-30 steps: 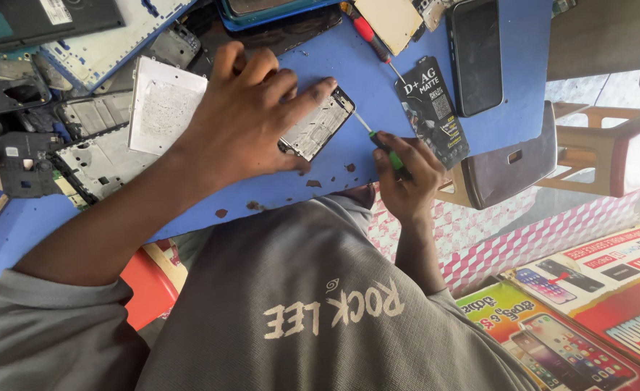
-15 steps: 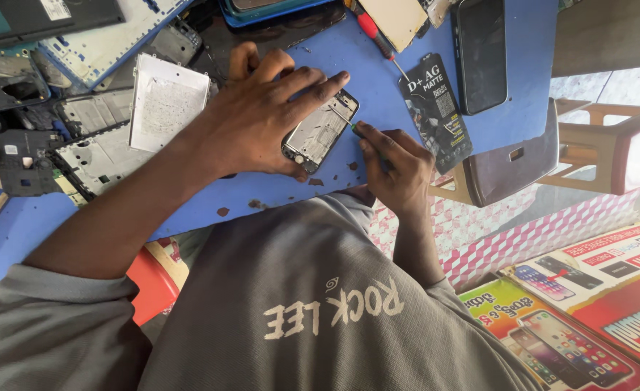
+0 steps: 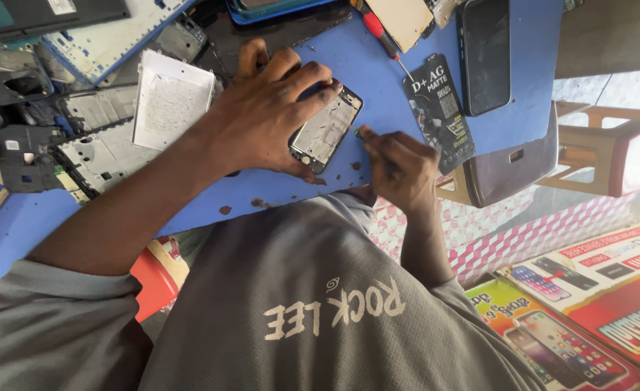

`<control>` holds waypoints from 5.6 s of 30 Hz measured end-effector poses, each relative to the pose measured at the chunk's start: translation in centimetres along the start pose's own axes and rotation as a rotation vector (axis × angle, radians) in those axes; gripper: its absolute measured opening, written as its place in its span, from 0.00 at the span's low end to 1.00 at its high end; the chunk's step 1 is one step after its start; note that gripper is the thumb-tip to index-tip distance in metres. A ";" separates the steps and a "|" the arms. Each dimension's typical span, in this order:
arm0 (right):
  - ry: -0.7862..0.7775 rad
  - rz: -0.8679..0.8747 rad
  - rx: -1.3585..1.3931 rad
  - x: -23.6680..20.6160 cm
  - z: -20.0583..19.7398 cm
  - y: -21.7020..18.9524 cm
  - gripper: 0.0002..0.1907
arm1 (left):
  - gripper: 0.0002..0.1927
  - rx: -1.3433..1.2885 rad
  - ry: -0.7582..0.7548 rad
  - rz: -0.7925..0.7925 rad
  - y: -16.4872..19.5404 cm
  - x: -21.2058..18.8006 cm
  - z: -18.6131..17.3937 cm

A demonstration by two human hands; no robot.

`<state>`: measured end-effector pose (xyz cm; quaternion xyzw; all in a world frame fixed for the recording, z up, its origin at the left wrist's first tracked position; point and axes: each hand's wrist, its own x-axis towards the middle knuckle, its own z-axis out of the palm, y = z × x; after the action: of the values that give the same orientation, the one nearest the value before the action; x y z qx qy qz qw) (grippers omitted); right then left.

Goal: The person uses a screwdriver to scrape adhesive residue from the interior of a smartphone chassis. They repeatedly scrape the surface and occasionally lift a metal shield to access different areas.

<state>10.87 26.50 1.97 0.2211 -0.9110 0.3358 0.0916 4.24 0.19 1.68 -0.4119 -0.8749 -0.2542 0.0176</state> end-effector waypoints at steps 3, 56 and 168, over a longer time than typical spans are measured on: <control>-0.070 0.031 -0.010 0.0 0.0 -0.1 0.14 | 0.61 0.017 0.003 -0.004 0.0 0.0 0.0; -0.035 0.011 0.048 0.5 0.4 0.5 0.11 | 0.69 0.060 0.048 -0.017 -0.8 0.1 0.8; -0.125 -0.002 0.080 2.3 0.2 0.9 0.12 | 0.67 -0.001 0.034 -0.034 -1.0 0.1 0.2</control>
<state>8.43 26.26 2.04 0.2460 -0.9006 0.3573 0.0263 3.48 -0.13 1.10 -0.3924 -0.8813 -0.2617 0.0280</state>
